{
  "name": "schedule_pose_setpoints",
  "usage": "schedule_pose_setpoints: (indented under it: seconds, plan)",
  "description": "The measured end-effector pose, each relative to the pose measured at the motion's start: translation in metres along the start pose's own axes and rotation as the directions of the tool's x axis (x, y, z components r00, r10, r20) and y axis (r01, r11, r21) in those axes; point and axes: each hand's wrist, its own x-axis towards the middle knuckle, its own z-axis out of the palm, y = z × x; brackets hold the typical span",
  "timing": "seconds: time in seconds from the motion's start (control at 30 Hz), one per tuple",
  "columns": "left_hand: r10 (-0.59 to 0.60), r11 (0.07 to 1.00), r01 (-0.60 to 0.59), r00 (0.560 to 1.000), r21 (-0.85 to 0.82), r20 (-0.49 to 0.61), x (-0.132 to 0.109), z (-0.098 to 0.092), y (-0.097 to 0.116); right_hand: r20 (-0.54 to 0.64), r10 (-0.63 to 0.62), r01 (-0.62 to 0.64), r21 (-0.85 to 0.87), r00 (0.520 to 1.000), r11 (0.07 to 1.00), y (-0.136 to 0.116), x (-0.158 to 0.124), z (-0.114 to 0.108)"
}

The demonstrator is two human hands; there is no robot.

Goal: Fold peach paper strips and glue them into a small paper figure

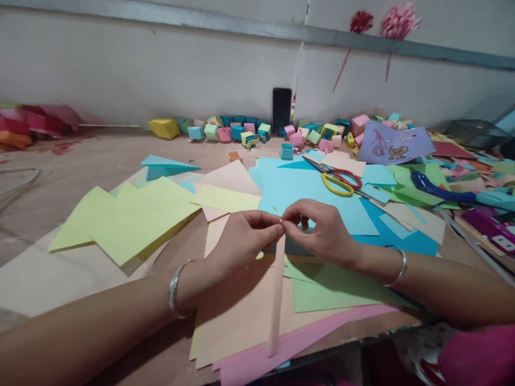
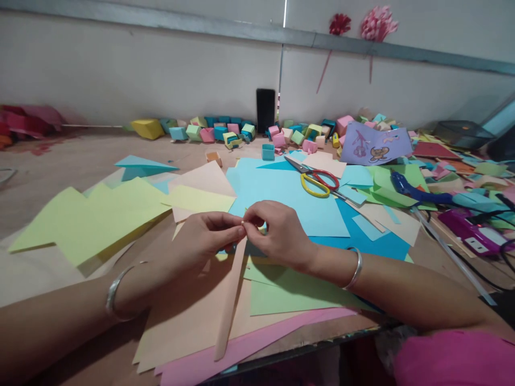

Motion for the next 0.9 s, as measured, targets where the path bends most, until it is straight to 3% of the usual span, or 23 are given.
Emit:
schedule_pose_setpoints:
  seconds: [0.07,0.13,0.33,0.57,0.77,0.9]
  plan:
    - [-0.022,1.000,0.022,1.000,-0.022,0.008,-0.0019,0.0016,0.0015,-0.013,-0.089,0.088,-0.076,0.996,0.993,-0.0027,0.0010,-0.0011]
    - [-0.027,0.999,0.028,0.999,-0.031,0.032,-0.0030,0.0028,0.0030,-0.031,-0.089,0.087,-0.057,0.996,0.995,-0.0047,0.0014,-0.0019]
    - [0.066,0.992,-0.066,0.998,0.104,-0.004,0.0004,0.0017,0.0068,0.041,0.151,-0.156,0.164,0.988,0.974,-0.0054,0.0012,-0.0051]
    - [0.139,0.966,-0.139,0.990,0.216,0.012,-0.0004,0.0018,0.0044,0.038,0.053,-0.056,0.068,0.998,0.996,-0.0069,0.0023,-0.0068]
    - [0.027,0.992,-0.032,0.999,0.118,0.044,-0.0017,0.0029,0.0019,0.055,0.045,-0.048,0.048,0.997,0.998,-0.0086,0.0024,-0.0073]
    - [-0.039,0.999,0.037,0.997,0.017,0.070,-0.0028,0.0015,0.0077,0.067,0.097,-0.105,0.136,0.993,0.985,-0.0014,0.0018,-0.0072]
